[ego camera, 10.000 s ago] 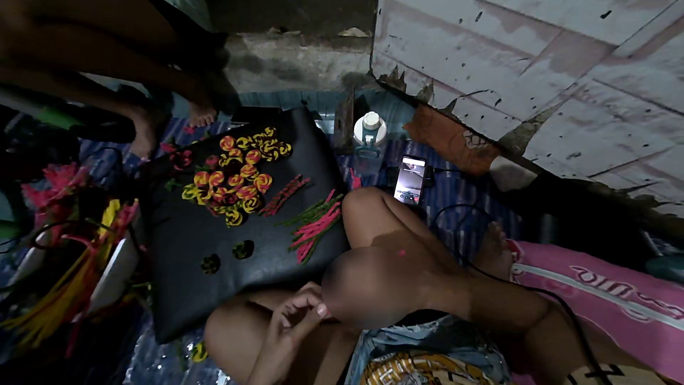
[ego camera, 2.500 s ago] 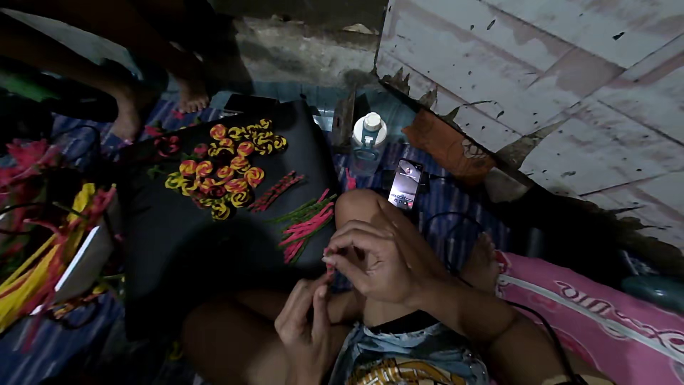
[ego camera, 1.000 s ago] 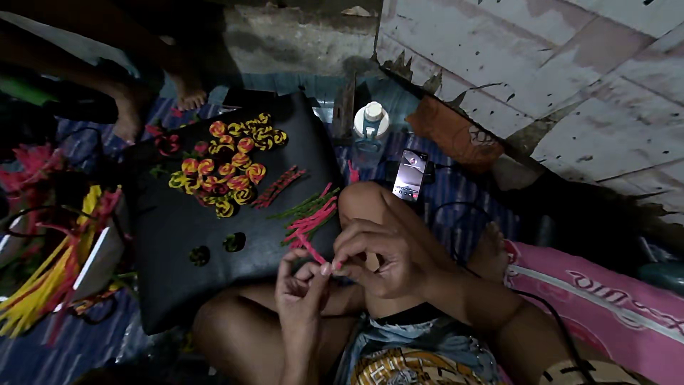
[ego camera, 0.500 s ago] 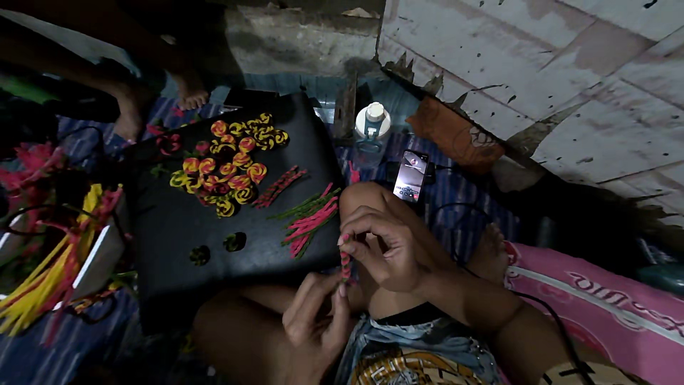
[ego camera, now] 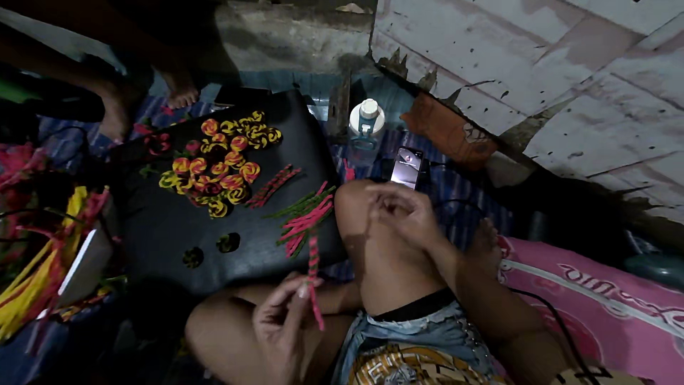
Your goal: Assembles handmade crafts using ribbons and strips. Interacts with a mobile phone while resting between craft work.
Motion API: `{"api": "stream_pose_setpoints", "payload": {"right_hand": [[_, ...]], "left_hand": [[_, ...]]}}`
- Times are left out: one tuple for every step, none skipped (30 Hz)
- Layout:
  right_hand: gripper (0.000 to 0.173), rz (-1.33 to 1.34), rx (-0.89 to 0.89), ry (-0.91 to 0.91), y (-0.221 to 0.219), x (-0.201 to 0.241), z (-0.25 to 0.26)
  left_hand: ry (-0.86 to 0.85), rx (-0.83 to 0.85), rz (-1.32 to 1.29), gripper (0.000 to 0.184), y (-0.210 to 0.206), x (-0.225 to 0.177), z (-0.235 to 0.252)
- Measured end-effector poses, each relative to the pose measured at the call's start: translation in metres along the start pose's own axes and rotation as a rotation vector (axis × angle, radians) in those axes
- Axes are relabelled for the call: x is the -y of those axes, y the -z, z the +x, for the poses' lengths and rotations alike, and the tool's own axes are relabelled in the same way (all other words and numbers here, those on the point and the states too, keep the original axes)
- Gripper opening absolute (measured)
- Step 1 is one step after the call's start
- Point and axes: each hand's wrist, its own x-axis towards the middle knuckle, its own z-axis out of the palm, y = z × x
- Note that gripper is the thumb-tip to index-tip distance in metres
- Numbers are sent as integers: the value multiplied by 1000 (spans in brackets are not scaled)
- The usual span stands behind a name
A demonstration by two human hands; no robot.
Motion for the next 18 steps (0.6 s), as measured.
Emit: {"api": "stream_pose_setpoints", "payload": {"right_hand": [[30,-89,-118,-138,13,-15,0],[33,-156,-238,-271,26,-33,-1],[37,-205,-329,-384,40,-52,-2],[43,-229,-392,-474,53,-71,-5],[49,-238,-431,-559,64,-85,-7],[54,-239,-447,-642,71,-94,-8],[58,-233,-453,-709,75,-100,-9],[61,-225,-456,-752,76,-105,-11],[63,-220,-453,-771,77,-109,-12],[65,-219,-451,-778,76,-112,-13],[66,-219,-451,-783,75,-114,-13],[66,-219,-451,-789,73,-116,-13],[66,-217,-454,-791,72,-118,-13],[66,-218,-458,-788,71,-120,-13],[66,-225,-463,-772,70,-123,-14],[65,-231,-468,-756,70,-125,-13],[64,-232,-468,-746,69,-126,-13],[63,-234,-469,-739,69,-127,-12]], "left_hand": [[-29,-36,37,20,3,-3,1],[-39,-66,61,19,6,-6,1],[-43,-89,69,19,8,-8,2],[-47,-105,71,19,10,-9,2],[-50,-118,67,19,12,-10,3],[-50,-125,63,19,12,-10,3],[-47,-128,59,19,11,-10,3],[-44,-130,59,19,11,-11,2],[-40,-131,65,19,10,-11,1],[-37,-131,70,19,10,-11,1],[-37,-129,74,19,10,-11,1],[-39,-128,74,19,10,-11,0],[-37,-126,69,19,10,-11,0],[-33,-128,63,19,11,-11,0],[-28,-129,57,19,11,-12,0],[-23,-128,54,19,11,-13,-1],[-20,-126,52,19,11,-14,0],[-19,-124,50,19,10,-14,0]]}}
